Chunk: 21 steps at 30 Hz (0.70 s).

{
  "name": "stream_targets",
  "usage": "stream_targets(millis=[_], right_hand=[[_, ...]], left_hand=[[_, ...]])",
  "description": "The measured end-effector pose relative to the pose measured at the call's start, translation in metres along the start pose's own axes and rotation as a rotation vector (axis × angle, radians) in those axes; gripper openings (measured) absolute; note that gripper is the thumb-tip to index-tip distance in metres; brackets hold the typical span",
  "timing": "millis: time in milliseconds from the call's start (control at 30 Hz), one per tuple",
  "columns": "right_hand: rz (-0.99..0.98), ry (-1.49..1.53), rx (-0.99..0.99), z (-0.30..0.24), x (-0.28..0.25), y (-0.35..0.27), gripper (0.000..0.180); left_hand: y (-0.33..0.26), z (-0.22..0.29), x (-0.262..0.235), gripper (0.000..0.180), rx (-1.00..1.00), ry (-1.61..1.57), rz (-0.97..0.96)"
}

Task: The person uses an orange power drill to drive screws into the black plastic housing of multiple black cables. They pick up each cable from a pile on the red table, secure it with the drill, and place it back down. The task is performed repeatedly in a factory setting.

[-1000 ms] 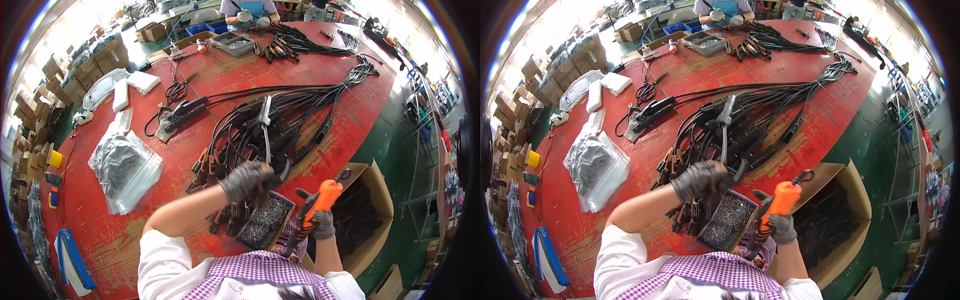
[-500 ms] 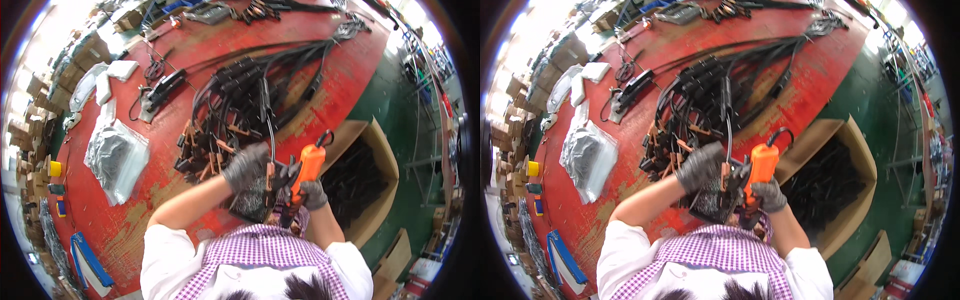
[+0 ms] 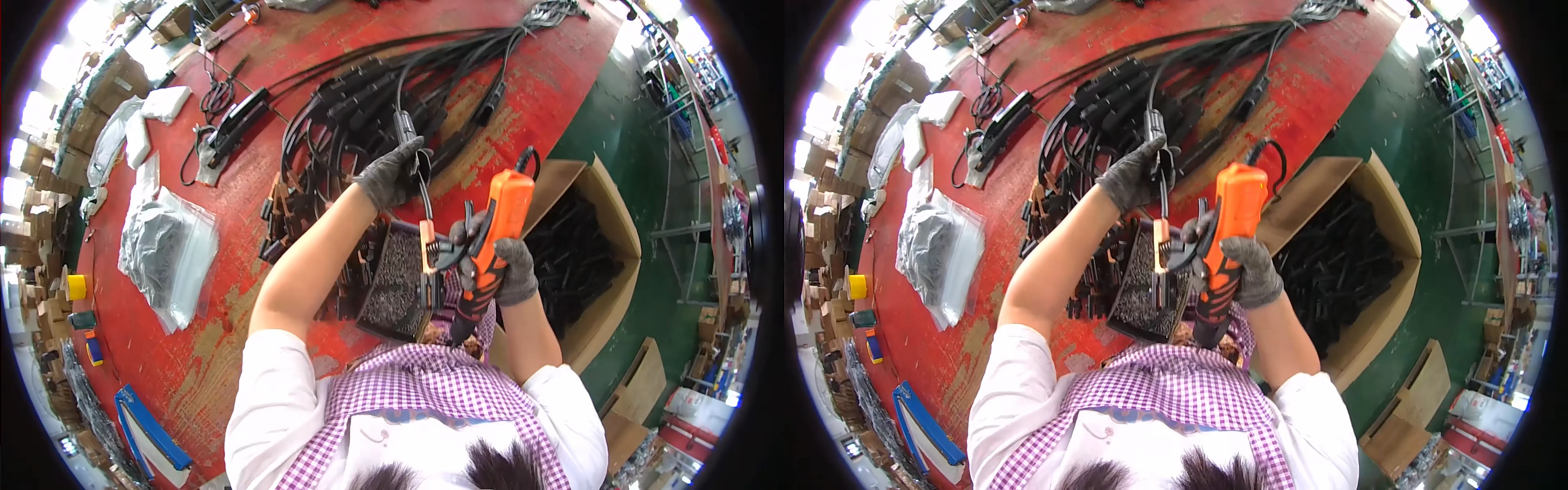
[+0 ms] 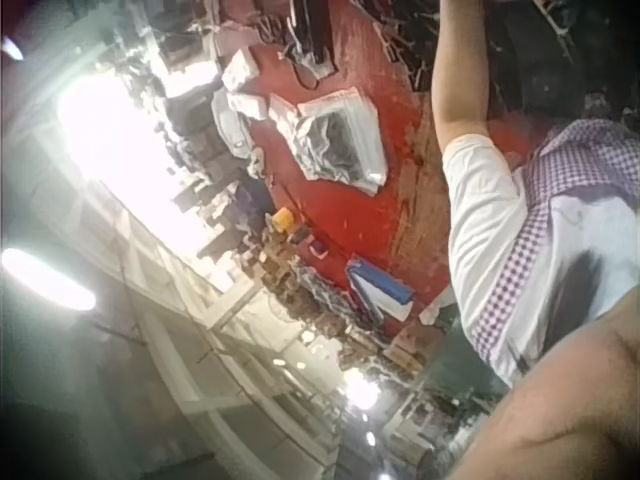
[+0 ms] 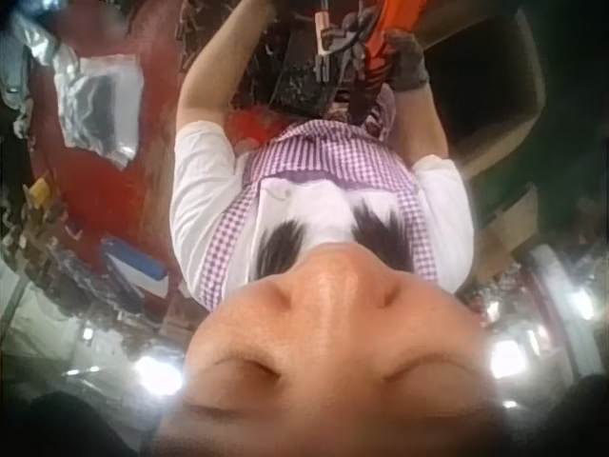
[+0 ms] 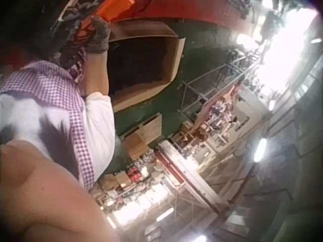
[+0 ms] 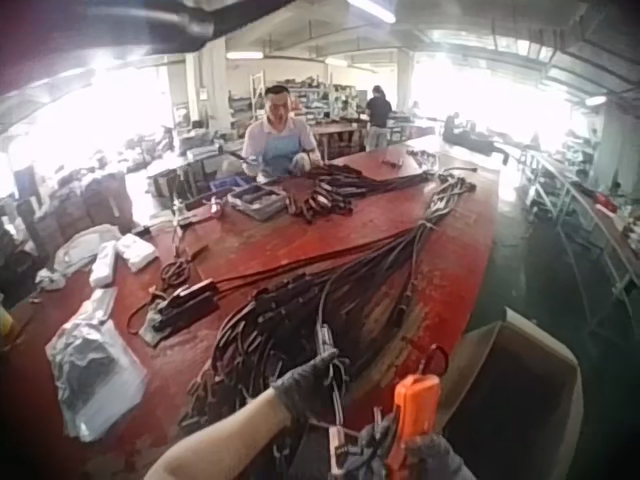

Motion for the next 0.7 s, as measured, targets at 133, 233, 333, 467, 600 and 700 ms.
stream_targets(millis=[133, 233, 333, 467, 600, 700], right_hand=[[0.080, -0.071, 0.020, 0.014, -0.013, 0.005, 0.044], [0.161, -0.098, 0.097, 0.029, -0.015, 0.011, 0.047], [0.114, -0.116, 0.208, 0.037, -0.014, 0.007, 0.047], [0.187, -0.226, 0.015, 0.019, -0.014, 0.004, 0.046], [0.173, -0.226, -0.302, 0.005, -0.023, -0.005, 0.045], [0.237, -0.425, -0.549, 0.004, -0.014, -0.008, 0.044]], left_hand=[[-0.058, -0.060, 0.021, 0.011, 0.008, -0.001, 0.132], [-0.105, -0.092, 0.046, 0.013, -0.097, -0.104, -0.071], [-0.124, -0.092, 0.041, 0.034, 0.005, -0.193, -0.049], [-0.149, -0.076, 0.004, 0.058, 0.304, 0.038, 0.117], [-0.158, -0.095, -0.009, 0.050, 0.267, -0.459, -0.066], [-0.167, -0.104, 0.008, 0.051, 0.223, -0.566, -0.150]])
Point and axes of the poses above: each hand's wrist, its own y-axis towards the middle knuckle, its own x-axis out of the palm, z = x × y, the point moved 4 cm from there along y, towards the middle knuckle, and after that the axes turned 8 degrees about -y, right-handed, at the moved point
